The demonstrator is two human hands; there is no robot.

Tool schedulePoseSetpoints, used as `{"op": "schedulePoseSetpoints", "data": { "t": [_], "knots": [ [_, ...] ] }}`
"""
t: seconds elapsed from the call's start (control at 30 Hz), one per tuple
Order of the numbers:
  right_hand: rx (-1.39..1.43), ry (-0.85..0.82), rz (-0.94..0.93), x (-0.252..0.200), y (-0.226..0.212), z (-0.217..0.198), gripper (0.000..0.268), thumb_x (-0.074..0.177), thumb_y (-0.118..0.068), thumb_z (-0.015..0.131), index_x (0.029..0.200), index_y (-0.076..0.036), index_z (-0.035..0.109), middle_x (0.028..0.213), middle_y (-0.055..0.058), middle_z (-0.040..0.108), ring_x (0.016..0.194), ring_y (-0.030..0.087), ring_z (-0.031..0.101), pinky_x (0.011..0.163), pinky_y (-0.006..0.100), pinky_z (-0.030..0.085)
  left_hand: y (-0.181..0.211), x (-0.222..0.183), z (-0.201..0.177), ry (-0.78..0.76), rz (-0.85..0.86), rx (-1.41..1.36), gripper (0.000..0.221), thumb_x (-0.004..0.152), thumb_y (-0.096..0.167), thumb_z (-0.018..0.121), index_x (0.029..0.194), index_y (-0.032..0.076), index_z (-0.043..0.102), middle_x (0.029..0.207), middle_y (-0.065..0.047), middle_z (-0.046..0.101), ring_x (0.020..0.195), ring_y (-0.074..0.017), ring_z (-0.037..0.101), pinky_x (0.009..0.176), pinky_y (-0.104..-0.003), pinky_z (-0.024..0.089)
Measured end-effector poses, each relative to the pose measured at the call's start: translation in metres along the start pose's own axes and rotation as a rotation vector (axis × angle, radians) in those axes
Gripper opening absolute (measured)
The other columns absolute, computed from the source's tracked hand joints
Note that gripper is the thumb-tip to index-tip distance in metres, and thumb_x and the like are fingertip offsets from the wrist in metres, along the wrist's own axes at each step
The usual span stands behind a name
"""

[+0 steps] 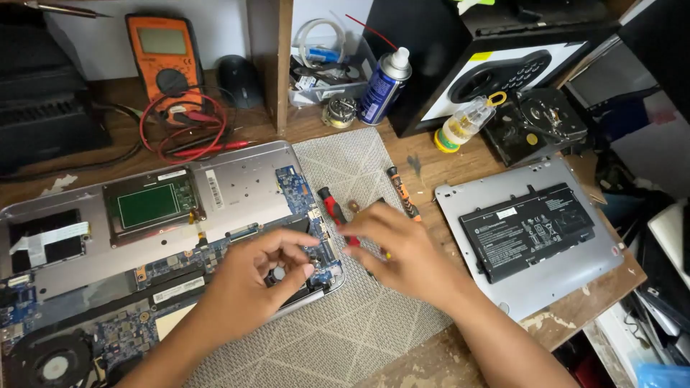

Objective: Disassembling a laptop by removing internal screws with a screwdriver and disconnecting various ribbon cables from the motherboard.

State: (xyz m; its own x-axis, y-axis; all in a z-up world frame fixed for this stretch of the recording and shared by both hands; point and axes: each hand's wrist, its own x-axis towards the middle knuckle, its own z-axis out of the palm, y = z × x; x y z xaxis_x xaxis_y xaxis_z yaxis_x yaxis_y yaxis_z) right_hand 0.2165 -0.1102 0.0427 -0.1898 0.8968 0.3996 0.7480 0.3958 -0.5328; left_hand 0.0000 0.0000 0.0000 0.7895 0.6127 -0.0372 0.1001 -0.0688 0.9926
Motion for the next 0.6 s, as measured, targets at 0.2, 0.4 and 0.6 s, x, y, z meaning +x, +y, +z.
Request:
{"op": "schedulePoseSetpoints", "data": {
  "t": [0.2,0.4,0.6],
  "knots": [
    [-0.011,-0.058,-0.006,0.000,-0.011,0.003,0.021,0.096,-0.008,0.069,0.116,-0.003,0.065,0.096,0.011,0.068,0.082,0.021,0.069,0.074,0.030,0.063,0.006,0.000,-0.002,-0.043,0.016,0.140,0.034,0.084,0.012,0.078,0.118,0.015,0.075,0.080,-0.001,0.084,0.074,-0.0119,0.079,0.077,-0.024,0.065],
    [0.039,-0.135,-0.092,-0.004,-0.015,0.007,0.023,0.100,-0.013,0.067,0.122,-0.004,0.063,0.092,0.011,0.060,0.079,0.025,0.062,0.069,0.036,0.053,0.022,-0.001,-0.001,-0.059,-0.191,0.151,0.037,0.083,0.014,0.081,0.119,0.019,0.071,0.073,0.000,0.086,0.059,-0.0102,0.074,0.045,-0.023,0.050],
    [0.057,-0.089,-0.136,0.003,-0.022,0.008,0.012,0.101,-0.009,0.063,0.110,-0.001,0.066,0.100,0.011,0.064,0.085,0.026,0.066,0.072,0.035,0.056,0.019,-0.001,-0.001,-0.061,-0.152,0.131,0.033,0.081,0.015,0.083,0.112,0.018,0.072,0.071,0.001,0.086,0.052,-0.0084,0.069,0.047,-0.024,0.049]
  ]
}}
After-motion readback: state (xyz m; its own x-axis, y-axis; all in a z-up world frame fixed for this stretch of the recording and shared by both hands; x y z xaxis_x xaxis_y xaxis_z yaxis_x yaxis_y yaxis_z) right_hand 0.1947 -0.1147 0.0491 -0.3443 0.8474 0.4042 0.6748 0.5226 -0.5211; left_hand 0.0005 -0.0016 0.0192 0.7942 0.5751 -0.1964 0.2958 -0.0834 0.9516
